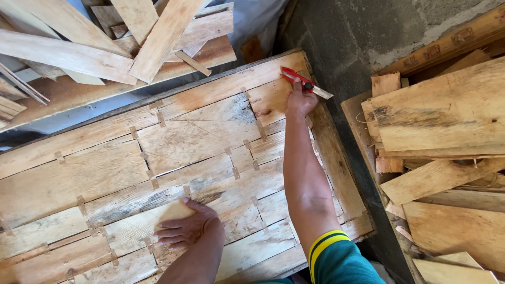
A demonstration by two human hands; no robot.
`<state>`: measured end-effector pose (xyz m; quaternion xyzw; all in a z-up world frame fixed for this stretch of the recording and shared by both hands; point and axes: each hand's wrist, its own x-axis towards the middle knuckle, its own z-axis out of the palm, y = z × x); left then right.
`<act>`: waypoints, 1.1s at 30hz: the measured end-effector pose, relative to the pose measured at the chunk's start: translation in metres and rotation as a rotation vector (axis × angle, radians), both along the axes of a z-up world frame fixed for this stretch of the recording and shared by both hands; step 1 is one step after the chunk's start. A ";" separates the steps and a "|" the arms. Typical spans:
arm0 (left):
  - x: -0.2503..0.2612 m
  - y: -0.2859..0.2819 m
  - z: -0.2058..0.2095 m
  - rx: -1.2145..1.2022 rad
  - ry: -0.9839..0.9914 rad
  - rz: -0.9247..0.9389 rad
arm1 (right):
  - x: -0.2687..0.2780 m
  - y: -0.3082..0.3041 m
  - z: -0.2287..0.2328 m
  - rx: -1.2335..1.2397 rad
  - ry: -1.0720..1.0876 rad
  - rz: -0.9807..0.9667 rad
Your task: Marking or scoring a wood veneer surface using a utility knife.
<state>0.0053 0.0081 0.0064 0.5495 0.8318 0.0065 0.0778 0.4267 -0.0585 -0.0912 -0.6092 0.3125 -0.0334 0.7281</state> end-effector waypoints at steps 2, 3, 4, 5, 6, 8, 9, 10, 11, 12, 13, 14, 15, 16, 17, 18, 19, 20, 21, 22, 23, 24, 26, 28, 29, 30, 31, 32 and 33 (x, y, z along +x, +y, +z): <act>-0.002 -0.001 -0.002 0.002 0.006 0.004 | 0.001 -0.007 -0.012 -0.032 -0.046 -0.030; -0.003 -0.001 -0.003 0.007 0.012 0.006 | 0.002 -0.009 -0.018 -0.060 -0.093 -0.060; -0.001 0.000 -0.002 0.007 0.009 0.003 | -0.002 -0.009 -0.005 -0.060 -0.096 -0.063; 0.001 0.001 0.000 0.012 -0.002 0.007 | -0.006 -0.009 0.007 -0.118 0.010 -0.021; 0.002 0.001 0.001 0.016 -0.008 0.016 | -0.012 -0.009 0.018 -0.176 0.121 0.025; 0.001 0.001 -0.005 0.019 -0.007 0.023 | -0.009 -0.009 0.006 -0.114 0.079 -0.048; 0.000 0.001 -0.008 0.024 -0.007 0.029 | -0.009 -0.008 0.000 -0.050 0.036 -0.123; -0.001 0.001 -0.005 0.022 -0.005 0.024 | -0.012 -0.008 0.006 -0.052 0.038 -0.128; -0.002 0.000 -0.002 0.014 0.000 0.018 | -0.015 -0.008 0.013 -0.061 0.090 -0.081; 0.000 0.001 0.000 0.009 0.000 0.018 | -0.014 -0.006 0.022 -0.067 0.135 -0.030; 0.003 0.001 0.002 0.009 -0.004 0.018 | -0.013 -0.009 0.020 -0.067 0.132 -0.030; 0.003 0.001 0.003 -0.004 -0.003 0.018 | -0.015 -0.010 0.016 -0.064 0.106 -0.068; 0.003 0.001 0.005 -0.016 -0.002 0.019 | -0.017 -0.012 0.013 -0.062 0.080 -0.106; 0.002 0.000 0.005 -0.017 -0.001 0.019 | -0.019 -0.014 0.013 -0.063 0.081 -0.106; 0.001 0.000 0.005 -0.017 0.003 0.015 | -0.021 -0.016 0.013 0.018 0.088 -0.113; 0.001 0.001 0.005 -0.017 0.003 0.012 | -0.022 -0.017 0.014 0.099 0.093 -0.120; 0.002 0.001 0.004 -0.018 0.001 0.013 | -0.020 -0.021 0.012 0.098 0.091 -0.120; 0.004 0.002 0.003 -0.010 -0.006 0.016 | -0.017 -0.023 0.010 0.204 0.065 -0.153; 0.006 0.002 0.001 -0.002 -0.014 0.019 | -0.014 -0.025 0.007 0.310 0.040 -0.187; 0.002 0.001 0.004 -0.007 -0.005 0.021 | -0.022 -0.023 0.012 0.304 0.049 -0.187; -0.002 -0.001 0.007 -0.017 -0.005 0.026 | -0.030 -0.022 0.017 0.200 0.074 -0.123; 0.001 0.000 0.009 -0.023 -0.017 0.025 | -0.030 -0.019 0.025 0.103 0.088 -0.064; 0.003 0.001 0.008 -0.023 -0.026 0.026 | -0.032 -0.017 0.025 0.047 0.074 -0.026; 0.003 0.002 0.006 -0.024 -0.031 0.032 | -0.025 -0.019 0.003 -0.010 0.064 0.016; 0.002 0.002 0.005 -0.027 -0.025 0.025 | -0.018 -0.024 -0.018 -0.078 -0.019 0.006; 0.001 0.002 0.005 -0.028 -0.021 0.019 | -0.010 -0.027 -0.040 -0.143 -0.104 0.000; 0.002 0.002 0.004 -0.028 -0.020 0.023 | -0.002 -0.025 -0.056 -0.143 -0.103 0.003; -0.001 0.001 0.004 -0.035 -0.016 0.021 | 0.000 -0.027 -0.074 -0.190 -0.181 -0.002; -0.003 0.001 0.005 -0.042 -0.011 0.020 | 0.003 -0.029 -0.091 -0.237 -0.260 -0.005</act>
